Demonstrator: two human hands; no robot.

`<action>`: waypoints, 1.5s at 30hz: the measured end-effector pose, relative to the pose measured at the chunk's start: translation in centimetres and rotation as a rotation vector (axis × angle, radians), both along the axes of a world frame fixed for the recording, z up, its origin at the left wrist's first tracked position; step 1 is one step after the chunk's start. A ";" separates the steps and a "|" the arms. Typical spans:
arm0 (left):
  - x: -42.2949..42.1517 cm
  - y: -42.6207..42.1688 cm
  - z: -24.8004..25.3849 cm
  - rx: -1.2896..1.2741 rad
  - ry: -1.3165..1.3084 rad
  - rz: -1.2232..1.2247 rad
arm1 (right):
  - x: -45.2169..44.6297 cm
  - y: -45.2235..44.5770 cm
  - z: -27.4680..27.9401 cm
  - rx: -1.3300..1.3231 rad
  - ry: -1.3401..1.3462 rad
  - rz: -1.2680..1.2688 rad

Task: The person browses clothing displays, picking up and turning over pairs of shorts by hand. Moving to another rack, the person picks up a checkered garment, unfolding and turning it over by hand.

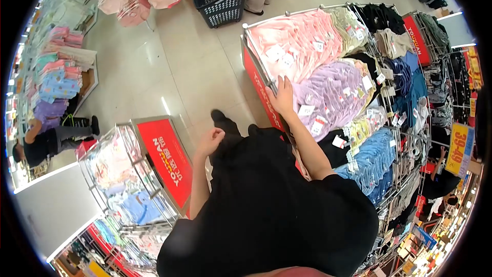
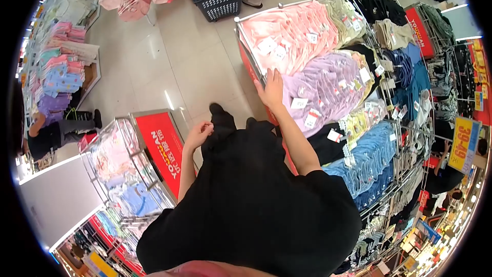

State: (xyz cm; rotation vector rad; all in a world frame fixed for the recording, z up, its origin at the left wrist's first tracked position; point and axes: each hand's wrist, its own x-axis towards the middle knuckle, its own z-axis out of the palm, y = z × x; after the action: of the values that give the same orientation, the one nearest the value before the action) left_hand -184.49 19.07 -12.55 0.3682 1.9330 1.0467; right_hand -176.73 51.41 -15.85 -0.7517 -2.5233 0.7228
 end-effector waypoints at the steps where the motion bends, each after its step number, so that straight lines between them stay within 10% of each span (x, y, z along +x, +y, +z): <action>1: -1.8 0.3 -0.6 -0.003 -0.003 0.014 | -1.4 0.5 -1.2 -0.003 -0.051 -0.020; 10: -22.8 3.0 -4.1 0.075 -0.123 -0.037 | -9.5 1.4 -8.8 -0.059 -0.100 -0.466; 21: -53.1 21.5 -3.3 0.079 0.157 -0.735 | -16.8 -1.1 -7.3 -0.031 -0.389 -1.304; 39: -49.1 59.6 -3.8 0.041 0.096 -1.672 | -19.9 3.8 -4.8 -0.131 -0.250 -2.001; 45: -48.5 68.0 -11.4 0.006 -0.014 -1.784 | -17.6 4.4 -7.4 -0.354 -0.113 -2.138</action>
State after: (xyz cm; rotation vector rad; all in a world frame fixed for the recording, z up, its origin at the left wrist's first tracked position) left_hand -233.03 87.11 -23.93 1.6111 0.8536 -0.1736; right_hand -194.37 55.77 -23.24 -2.6145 -0.4363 0.1669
